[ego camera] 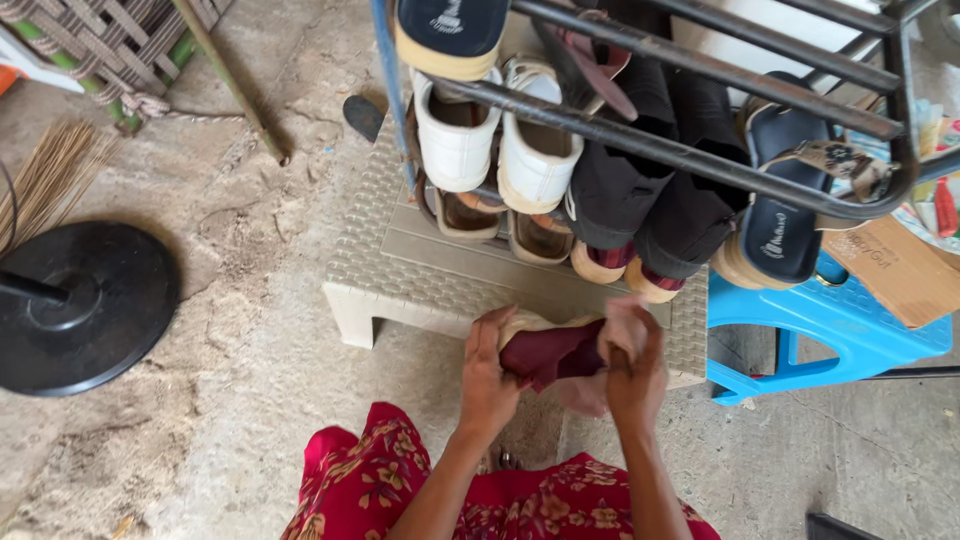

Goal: The person wipes several pairs of shoes on a metal shoe rack using a pink cloth. They handle a white shoe, a dark blue sandal, and a maroon shoe, wiping the uppers and soles before returning them to the rack.

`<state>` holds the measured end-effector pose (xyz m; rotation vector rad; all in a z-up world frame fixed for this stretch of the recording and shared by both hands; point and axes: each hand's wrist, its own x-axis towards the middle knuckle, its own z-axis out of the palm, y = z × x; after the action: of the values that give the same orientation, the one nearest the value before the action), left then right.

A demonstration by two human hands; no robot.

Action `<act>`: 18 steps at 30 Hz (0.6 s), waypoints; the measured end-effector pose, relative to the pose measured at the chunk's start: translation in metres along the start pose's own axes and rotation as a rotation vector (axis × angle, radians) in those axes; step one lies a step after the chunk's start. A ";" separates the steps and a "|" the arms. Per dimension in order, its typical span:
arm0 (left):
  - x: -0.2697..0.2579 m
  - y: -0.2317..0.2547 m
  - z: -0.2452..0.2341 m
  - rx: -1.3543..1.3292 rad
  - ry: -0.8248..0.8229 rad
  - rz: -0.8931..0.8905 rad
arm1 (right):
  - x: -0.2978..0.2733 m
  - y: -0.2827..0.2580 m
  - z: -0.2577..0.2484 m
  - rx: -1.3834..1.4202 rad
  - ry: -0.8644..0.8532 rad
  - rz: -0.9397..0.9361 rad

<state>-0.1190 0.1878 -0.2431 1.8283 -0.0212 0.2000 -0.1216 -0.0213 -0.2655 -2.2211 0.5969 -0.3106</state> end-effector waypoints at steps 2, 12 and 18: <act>0.001 0.000 -0.001 0.003 -0.046 -0.057 | -0.014 -0.008 0.011 0.076 -0.032 -0.251; -0.006 -0.032 0.020 0.193 -0.026 0.089 | 0.001 0.021 0.007 -0.332 -0.172 -0.404; -0.010 -0.039 0.012 0.244 0.022 -0.124 | -0.025 -0.034 0.003 0.057 -0.065 -0.539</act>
<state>-0.1225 0.1860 -0.2843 2.0630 0.1370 0.1401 -0.1314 0.0128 -0.2418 -2.2955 -0.0582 -0.5167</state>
